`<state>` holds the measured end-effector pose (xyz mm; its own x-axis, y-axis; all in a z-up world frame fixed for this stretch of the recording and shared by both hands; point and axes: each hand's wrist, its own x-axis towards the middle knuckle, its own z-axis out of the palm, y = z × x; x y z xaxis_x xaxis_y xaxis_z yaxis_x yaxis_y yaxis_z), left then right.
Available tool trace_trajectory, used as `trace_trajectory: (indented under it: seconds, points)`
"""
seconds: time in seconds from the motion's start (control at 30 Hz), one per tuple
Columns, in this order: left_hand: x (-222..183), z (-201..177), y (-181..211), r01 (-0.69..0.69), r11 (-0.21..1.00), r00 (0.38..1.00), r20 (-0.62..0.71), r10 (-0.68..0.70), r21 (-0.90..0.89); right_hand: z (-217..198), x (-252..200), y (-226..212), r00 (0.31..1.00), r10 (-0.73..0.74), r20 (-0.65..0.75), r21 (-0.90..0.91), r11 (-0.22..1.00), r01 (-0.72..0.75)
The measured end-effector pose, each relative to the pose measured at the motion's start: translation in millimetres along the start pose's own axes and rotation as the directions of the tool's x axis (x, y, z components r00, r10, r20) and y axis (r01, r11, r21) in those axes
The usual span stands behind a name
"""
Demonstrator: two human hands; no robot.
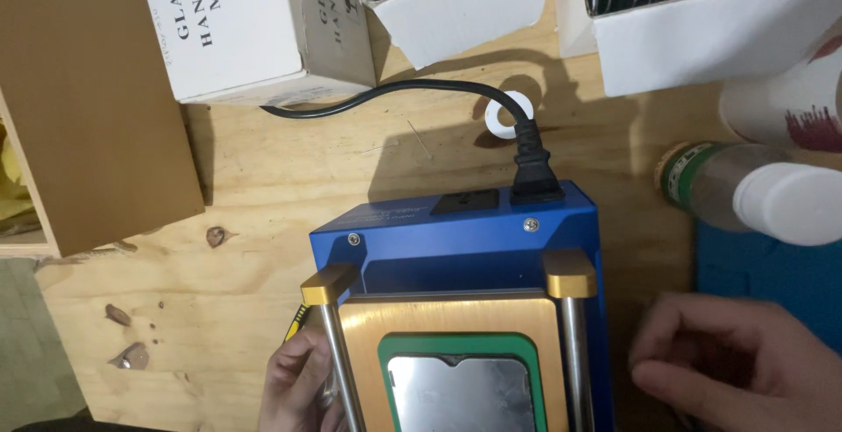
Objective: Separating a mobile phone screen from the frame using a cutting wire on a heating station
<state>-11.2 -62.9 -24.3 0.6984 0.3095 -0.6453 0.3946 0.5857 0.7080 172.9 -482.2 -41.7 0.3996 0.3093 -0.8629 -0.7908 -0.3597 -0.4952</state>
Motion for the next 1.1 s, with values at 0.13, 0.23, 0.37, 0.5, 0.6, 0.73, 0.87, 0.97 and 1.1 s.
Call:
trace_trajectory:
  seconds: [0.13, 0.23, 0.37, 0.5, 0.6, 0.73, 0.87, 0.97, 1.1]
  points:
    - [4.5, 19.5, 13.3, -0.027, 1.000, 1.000, -0.014, 0.027, 0.005, -6.3, 4.7, 28.2, 0.996, -0.080, 0.031, 0.029, 0.996, 0.079]
    - [9.2, 23.0, 19.0, -0.105, 0.994, 0.994, 0.034, 0.105, 0.005, -11.8, 5.5, 43.8, 0.998, -0.058, 0.020, 0.070, 0.996, 0.056]
    - [13.1, 33.5, 29.6, -0.130, 0.988, 0.992, 0.010, 0.129, 0.078, -14.5, 3.5, 57.9, 0.999, -0.001, -0.054, 0.044, 0.999, 0.003]
    - [16.8, 56.4, 39.7, -0.170, 0.985, 0.984, 0.060, 0.168, 0.019, -15.5, -0.6, 78.0, 0.983, 0.026, -0.180, -0.007, 1.000, -0.028]
    - [17.6, 72.9, 47.4, -0.215, 0.972, 0.966, 0.124, 0.226, -0.099, -20.9, -1.2, 110.8, 0.977, -0.072, -0.200, -0.045, 0.997, 0.065]
    - [22.3, 72.8, 59.8, -0.235, 0.962, 0.949, 0.181, 0.258, -0.140, -11.1, -11.9, 116.3, 0.957, -0.082, -0.278, -0.113, 0.992, 0.052]
    - [35.1, 60.5, 70.7, -0.273, 0.961, 0.889, 0.389, 0.241, 0.028, -1.3, -20.0, 109.4, 0.935, -0.012, -0.356, -0.011, 1.000, 0.009]
    - [37.1, 52.8, 72.1, -0.337, 0.941, 0.839, 0.464, 0.284, 0.035, -3.7, -24.0, 124.5, 0.919, -0.146, -0.367, -0.082, 0.989, 0.125]
    - [34.7, 50.0, 75.5, -0.340, 0.940, 0.805, 0.513, 0.299, -0.014, -4.8, -9.5, 137.1, 0.675, -0.705, -0.216, -0.312, 0.705, 0.637]
